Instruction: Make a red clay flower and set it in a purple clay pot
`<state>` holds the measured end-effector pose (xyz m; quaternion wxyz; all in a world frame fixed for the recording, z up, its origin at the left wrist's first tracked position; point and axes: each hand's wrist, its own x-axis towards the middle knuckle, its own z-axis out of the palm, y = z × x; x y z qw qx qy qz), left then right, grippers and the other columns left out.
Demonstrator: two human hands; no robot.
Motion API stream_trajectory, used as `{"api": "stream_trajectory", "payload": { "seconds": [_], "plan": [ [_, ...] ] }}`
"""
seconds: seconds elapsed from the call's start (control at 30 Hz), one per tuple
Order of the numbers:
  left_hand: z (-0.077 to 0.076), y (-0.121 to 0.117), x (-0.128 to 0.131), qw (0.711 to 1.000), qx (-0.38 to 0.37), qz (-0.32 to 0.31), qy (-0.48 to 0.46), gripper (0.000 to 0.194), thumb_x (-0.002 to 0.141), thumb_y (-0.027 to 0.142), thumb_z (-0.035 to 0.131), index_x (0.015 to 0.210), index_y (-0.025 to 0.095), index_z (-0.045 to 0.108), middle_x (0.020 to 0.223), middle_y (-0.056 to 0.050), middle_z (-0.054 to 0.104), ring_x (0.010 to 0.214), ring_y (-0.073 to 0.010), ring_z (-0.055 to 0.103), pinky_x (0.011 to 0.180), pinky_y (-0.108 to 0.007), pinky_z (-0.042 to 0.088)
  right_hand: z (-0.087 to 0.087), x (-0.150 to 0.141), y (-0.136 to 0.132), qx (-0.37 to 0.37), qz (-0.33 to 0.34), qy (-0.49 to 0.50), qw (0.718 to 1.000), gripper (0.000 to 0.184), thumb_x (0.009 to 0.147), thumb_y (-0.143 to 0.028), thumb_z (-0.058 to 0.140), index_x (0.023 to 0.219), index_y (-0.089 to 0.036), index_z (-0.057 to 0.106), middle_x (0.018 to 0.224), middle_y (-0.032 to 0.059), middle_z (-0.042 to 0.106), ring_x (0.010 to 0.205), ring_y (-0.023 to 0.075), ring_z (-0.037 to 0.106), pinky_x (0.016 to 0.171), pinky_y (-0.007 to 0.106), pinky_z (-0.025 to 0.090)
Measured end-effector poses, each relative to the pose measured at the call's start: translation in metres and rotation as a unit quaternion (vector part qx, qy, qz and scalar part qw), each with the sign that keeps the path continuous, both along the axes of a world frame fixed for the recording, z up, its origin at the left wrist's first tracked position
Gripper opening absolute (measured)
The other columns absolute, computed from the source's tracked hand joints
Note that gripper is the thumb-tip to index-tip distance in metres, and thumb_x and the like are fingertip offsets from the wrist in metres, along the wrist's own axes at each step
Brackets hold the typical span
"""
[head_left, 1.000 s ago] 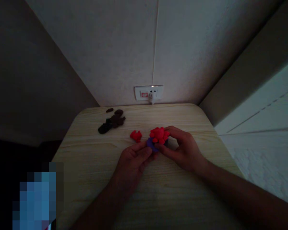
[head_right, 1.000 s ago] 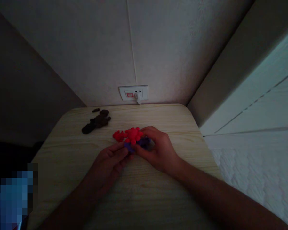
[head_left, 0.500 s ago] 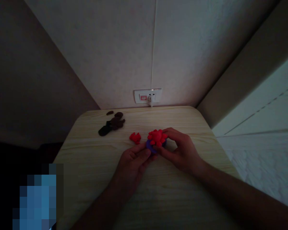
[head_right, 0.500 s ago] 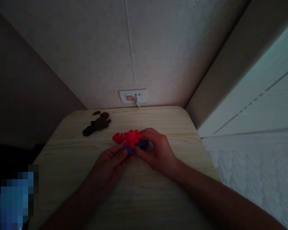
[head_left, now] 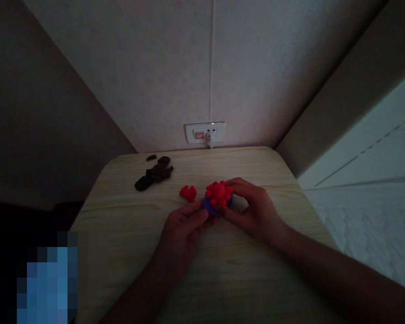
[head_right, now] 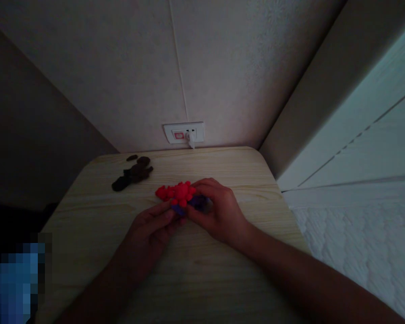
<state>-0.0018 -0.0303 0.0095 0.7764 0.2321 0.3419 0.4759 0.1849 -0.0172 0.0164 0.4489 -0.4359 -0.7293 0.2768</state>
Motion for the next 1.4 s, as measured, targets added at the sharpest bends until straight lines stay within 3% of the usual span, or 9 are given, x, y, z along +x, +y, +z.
{"api": "stream_trajectory", "payload": {
  "seconds": [0.17,0.7,1.0,1.2,1.4],
  "plan": [
    [0.003,0.0001,0.0022,0.999,-0.03,0.009,-0.02,0.013,0.084,0.025,0.079,0.088,0.014,0.084,0.094,-0.011,0.083,0.087,-0.02,0.078,0.081,-0.028,0.063,-0.0002,0.0005,0.0007,0.006,-0.002,-0.001,1.0,0.018,0.082,-0.017,0.079,0.098,-0.022,0.074,0.102,0.0063,0.074,0.096,0.0223,0.069,0.085,0.035,0.056],
    [0.0039,0.0027,0.0041,0.998,-0.062,0.03,-0.008,0.01,0.084,0.02,0.079,0.088,0.012,0.083,0.094,-0.011,0.082,0.084,-0.0184,0.077,0.079,-0.027,0.063,0.0015,0.0027,0.0012,-0.007,-0.006,-0.019,1.0,0.025,0.081,-0.019,0.08,0.105,-0.023,0.073,0.105,0.0066,0.075,0.1,0.0247,0.07,0.09,0.038,0.056],
    [0.0058,0.0036,0.0032,0.998,-0.039,0.029,-0.03,0.013,0.09,0.018,0.072,0.093,0.011,0.082,0.097,-0.013,0.082,0.086,-0.0191,0.077,0.076,-0.025,0.063,0.0025,0.0033,0.0004,-0.012,0.009,-0.036,0.999,0.053,0.074,-0.035,0.089,0.122,-0.024,0.068,0.115,0.009,0.074,0.109,0.0289,0.068,0.096,0.042,0.054],
    [0.0062,0.0047,0.0039,0.998,-0.05,0.025,-0.025,0.012,0.089,0.018,0.073,0.092,0.01,0.081,0.097,-0.013,0.082,0.086,-0.0193,0.077,0.077,-0.026,0.063,0.0015,0.0011,0.002,0.01,0.002,-0.047,0.999,0.046,0.075,-0.038,0.089,0.113,-0.023,0.07,0.104,0.0081,0.073,0.097,0.0272,0.067,0.085,0.041,0.055],
    [0.0085,0.0039,0.0044,0.998,-0.064,0.027,-0.006,0.009,0.085,0.018,0.076,0.087,0.01,0.08,0.091,-0.012,0.081,0.081,-0.0187,0.077,0.077,-0.026,0.063,0.0026,0.0018,0.0025,-0.014,-0.006,-0.05,0.999,0.034,0.076,-0.035,0.086,0.103,-0.023,0.071,0.098,0.0071,0.073,0.093,0.0265,0.066,0.084,0.04,0.054]
  ]
}}
